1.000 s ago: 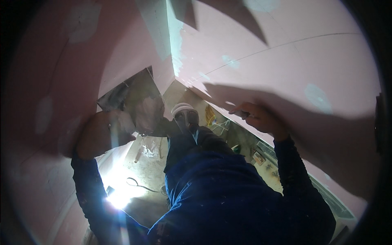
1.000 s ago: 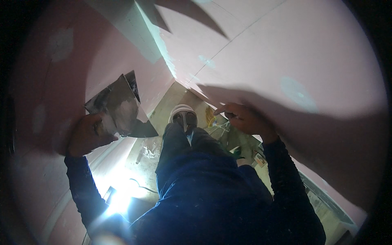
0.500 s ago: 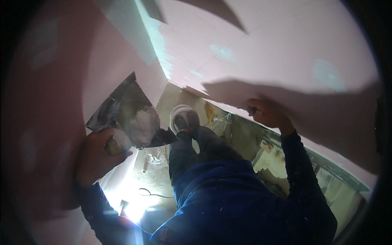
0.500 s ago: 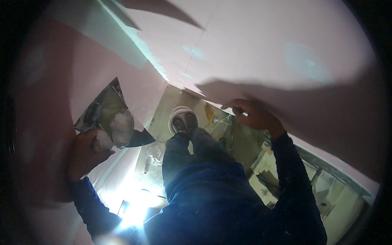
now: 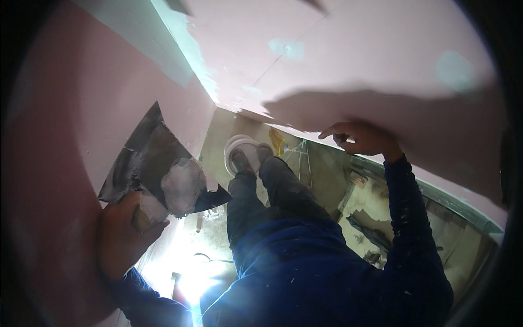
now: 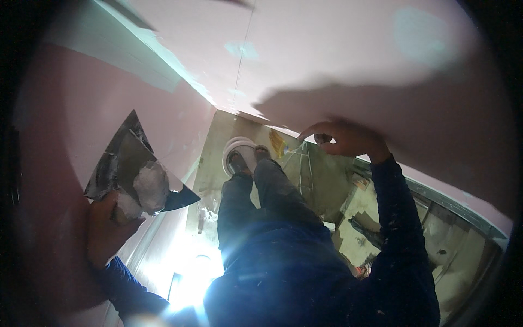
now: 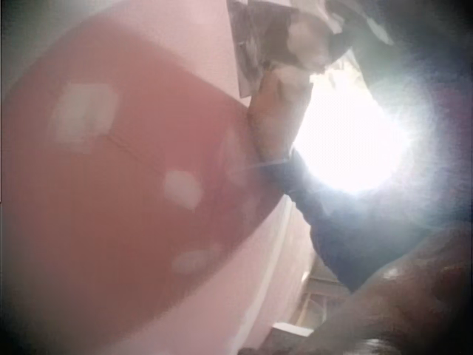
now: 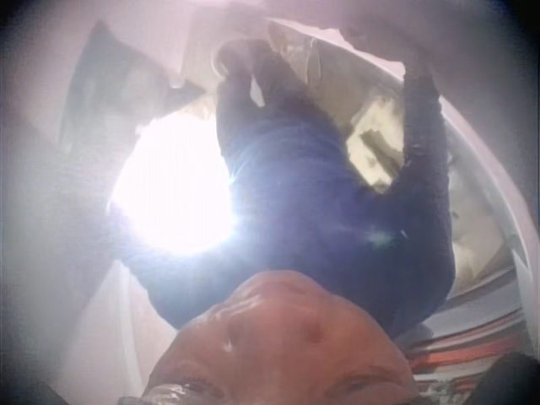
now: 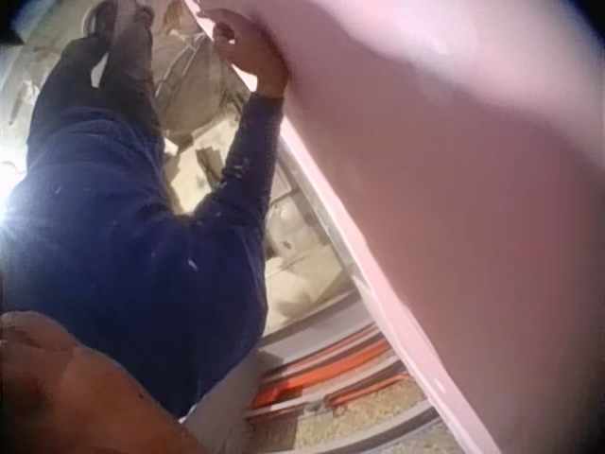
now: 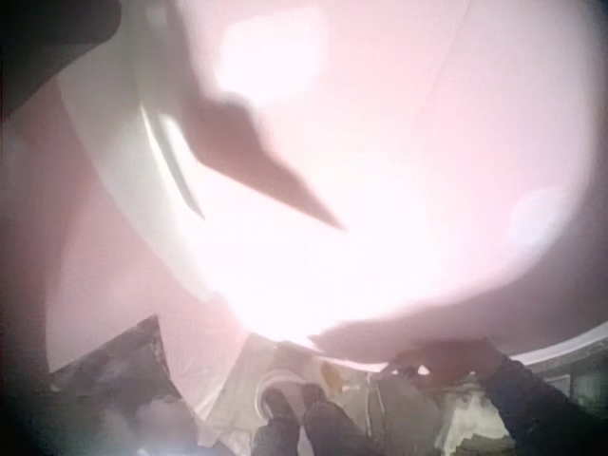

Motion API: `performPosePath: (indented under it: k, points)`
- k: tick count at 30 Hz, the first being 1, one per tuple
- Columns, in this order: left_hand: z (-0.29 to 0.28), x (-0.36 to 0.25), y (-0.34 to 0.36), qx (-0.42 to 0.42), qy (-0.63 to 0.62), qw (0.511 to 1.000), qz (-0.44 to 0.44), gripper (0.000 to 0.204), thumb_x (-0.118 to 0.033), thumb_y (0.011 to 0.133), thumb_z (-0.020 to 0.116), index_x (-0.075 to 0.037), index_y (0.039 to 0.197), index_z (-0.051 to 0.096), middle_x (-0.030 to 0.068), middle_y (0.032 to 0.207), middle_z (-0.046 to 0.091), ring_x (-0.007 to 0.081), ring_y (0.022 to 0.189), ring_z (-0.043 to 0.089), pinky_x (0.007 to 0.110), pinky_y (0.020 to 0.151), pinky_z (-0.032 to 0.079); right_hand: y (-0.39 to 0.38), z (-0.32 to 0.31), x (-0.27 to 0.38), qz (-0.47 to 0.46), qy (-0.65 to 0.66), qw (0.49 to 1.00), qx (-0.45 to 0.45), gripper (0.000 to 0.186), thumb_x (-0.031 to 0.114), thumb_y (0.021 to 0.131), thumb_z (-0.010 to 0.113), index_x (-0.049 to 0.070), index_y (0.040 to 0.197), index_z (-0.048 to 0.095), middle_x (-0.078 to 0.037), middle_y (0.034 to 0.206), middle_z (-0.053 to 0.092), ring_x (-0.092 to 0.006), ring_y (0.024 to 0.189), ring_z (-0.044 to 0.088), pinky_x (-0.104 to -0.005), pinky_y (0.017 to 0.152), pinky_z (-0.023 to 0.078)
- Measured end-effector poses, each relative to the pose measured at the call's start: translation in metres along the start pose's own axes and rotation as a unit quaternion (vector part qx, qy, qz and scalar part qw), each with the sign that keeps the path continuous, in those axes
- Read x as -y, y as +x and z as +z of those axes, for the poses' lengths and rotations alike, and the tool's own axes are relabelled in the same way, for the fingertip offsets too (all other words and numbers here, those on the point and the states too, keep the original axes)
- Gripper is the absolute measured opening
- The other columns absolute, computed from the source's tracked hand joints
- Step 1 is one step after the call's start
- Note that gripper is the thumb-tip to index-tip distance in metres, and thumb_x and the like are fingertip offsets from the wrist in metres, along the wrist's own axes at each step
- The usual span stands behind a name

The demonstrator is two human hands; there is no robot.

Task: The person applies white plaster to the corner where a pink wall meets the ceiling using a trowel and a hawk. They repeatedly scoop plaster from the hawk and smooth it along the joint, occasionally scraping excess material back onto the hawk.

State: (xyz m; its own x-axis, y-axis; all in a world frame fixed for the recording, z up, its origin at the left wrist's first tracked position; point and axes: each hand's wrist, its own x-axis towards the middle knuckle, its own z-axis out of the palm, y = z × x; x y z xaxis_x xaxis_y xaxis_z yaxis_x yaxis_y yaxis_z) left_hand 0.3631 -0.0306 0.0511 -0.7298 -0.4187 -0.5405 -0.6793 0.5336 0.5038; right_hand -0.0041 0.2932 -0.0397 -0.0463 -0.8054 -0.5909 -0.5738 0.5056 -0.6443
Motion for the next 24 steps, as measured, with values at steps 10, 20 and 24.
performPosePath:
  k: [10,20,24]
  points:
    - [0.036,0.047,0.006,-0.057,0.004,0.997,0.049,0.045,-0.015,0.063,0.084,-0.003,0.099,0.059,0.0156,0.092,0.070,0.0295,0.083,0.069,0.038,0.075,0.054,0.015,0.003,0.014,0.071,-0.073,0.995,-0.022,0.036,0.003,0.089,0.058,0.009,0.125,0.061,-0.008,0.105,0.063,-0.0183,0.091,0.058,-0.0327,0.082,0.049]
    - [0.185,0.095,0.027,-0.067,-0.125,0.981,0.130,0.043,-0.010,0.062,0.084,-0.004,0.099,0.063,0.0121,0.092,0.071,0.0261,0.083,0.070,0.036,0.075,0.054,-0.032,0.059,0.014,0.059,0.046,0.990,-0.120,0.029,0.003,0.091,0.048,0.005,0.114,0.065,-0.008,0.102,0.064,-0.0152,0.090,0.058,-0.0312,0.077,0.048]
    - [0.241,0.118,0.034,-0.146,-0.087,0.984,0.049,0.046,-0.010,0.061,0.084,-0.004,0.101,0.063,0.0131,0.093,0.071,0.0255,0.084,0.069,0.036,0.077,0.054,-0.025,0.082,-0.028,0.016,-0.208,0.931,-0.299,0.028,0.012,0.097,0.048,0.005,0.121,0.061,-0.011,0.114,0.065,-0.0186,0.093,0.061,-0.0323,0.083,0.050]
